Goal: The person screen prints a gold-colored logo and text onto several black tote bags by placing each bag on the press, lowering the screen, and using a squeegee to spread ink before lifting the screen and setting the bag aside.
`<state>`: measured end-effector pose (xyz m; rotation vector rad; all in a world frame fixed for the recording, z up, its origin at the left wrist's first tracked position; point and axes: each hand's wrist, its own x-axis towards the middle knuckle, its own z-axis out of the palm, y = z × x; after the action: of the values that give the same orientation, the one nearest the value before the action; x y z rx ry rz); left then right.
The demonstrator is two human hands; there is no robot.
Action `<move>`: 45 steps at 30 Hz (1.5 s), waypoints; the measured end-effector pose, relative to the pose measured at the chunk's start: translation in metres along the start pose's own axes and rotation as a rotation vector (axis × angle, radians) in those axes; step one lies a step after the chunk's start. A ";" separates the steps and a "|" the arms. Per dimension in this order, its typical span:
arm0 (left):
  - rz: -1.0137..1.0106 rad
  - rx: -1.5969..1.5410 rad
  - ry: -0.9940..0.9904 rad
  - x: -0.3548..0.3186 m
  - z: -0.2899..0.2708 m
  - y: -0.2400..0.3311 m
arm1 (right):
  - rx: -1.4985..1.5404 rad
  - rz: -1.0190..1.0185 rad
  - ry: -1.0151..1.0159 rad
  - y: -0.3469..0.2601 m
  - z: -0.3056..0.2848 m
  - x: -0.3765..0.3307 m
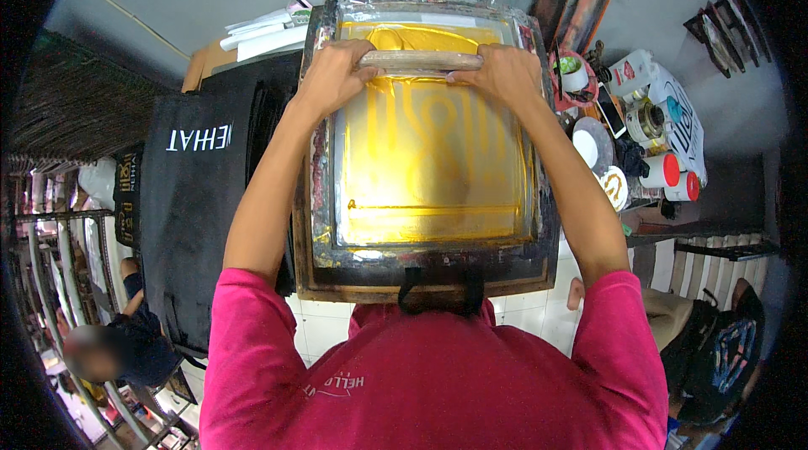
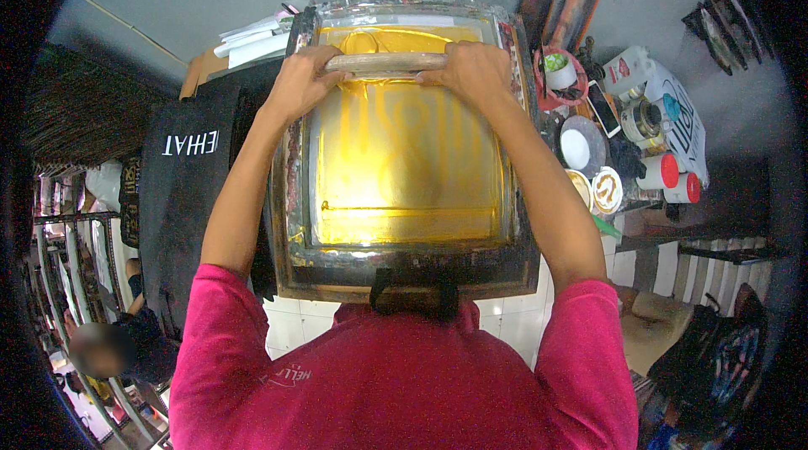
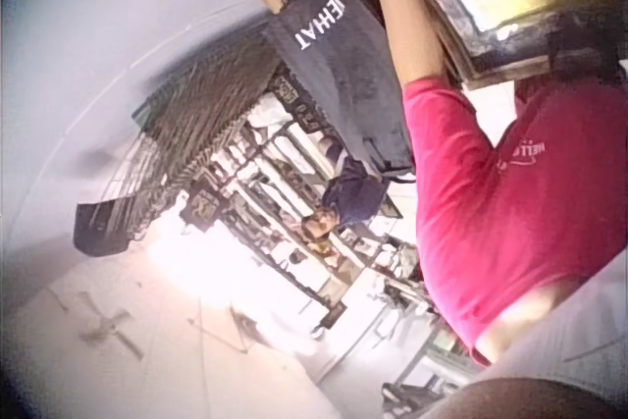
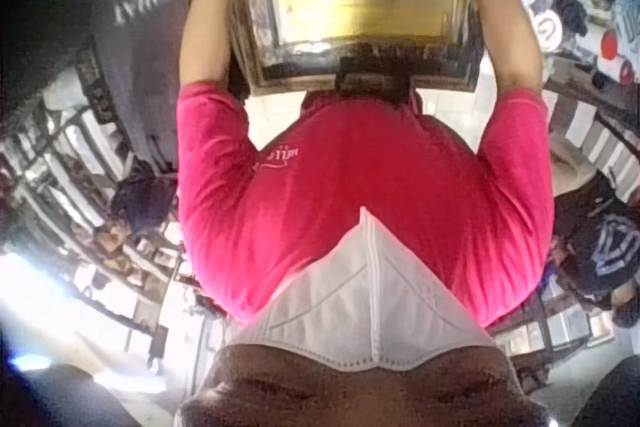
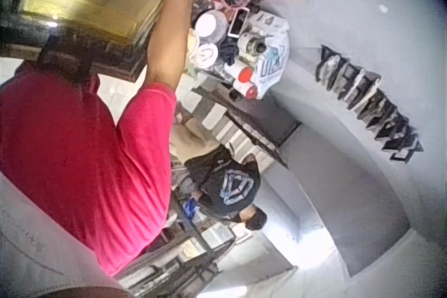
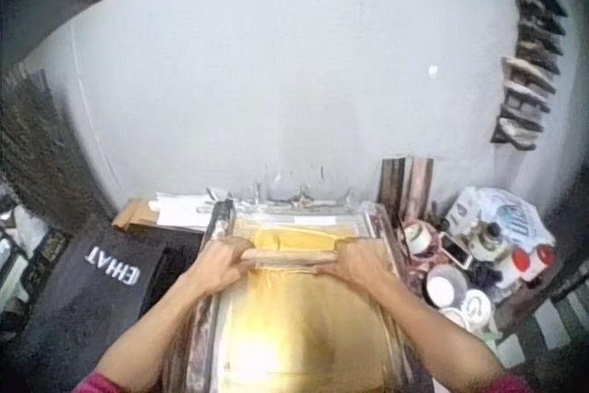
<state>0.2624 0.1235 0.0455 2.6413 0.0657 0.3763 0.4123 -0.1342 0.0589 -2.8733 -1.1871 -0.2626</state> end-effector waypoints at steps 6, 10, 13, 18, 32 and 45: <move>0.028 -0.020 0.054 -0.043 0.004 0.023 | 0.020 -0.071 0.124 -0.006 0.007 -0.045; 0.034 -0.021 0.066 -0.074 0.005 0.042 | 0.034 -0.099 0.177 -0.012 0.005 -0.075; 0.012 -0.032 0.057 -0.101 0.005 0.057 | 0.048 -0.089 0.153 -0.020 -0.001 -0.103; -0.007 -0.033 0.009 -0.153 -0.002 0.087 | 0.066 -0.093 0.019 -0.034 -0.017 -0.159; 0.016 -0.026 0.069 -0.260 0.017 0.122 | 0.122 -0.127 0.201 -0.060 -0.006 -0.273; 0.070 0.199 0.624 -0.279 -0.011 0.100 | 0.255 -0.201 0.580 -0.040 -0.069 -0.251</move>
<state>-0.0108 0.0092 0.0303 2.6134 0.2187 1.2608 0.1989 -0.2869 0.0837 -2.2276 -1.2628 -0.8136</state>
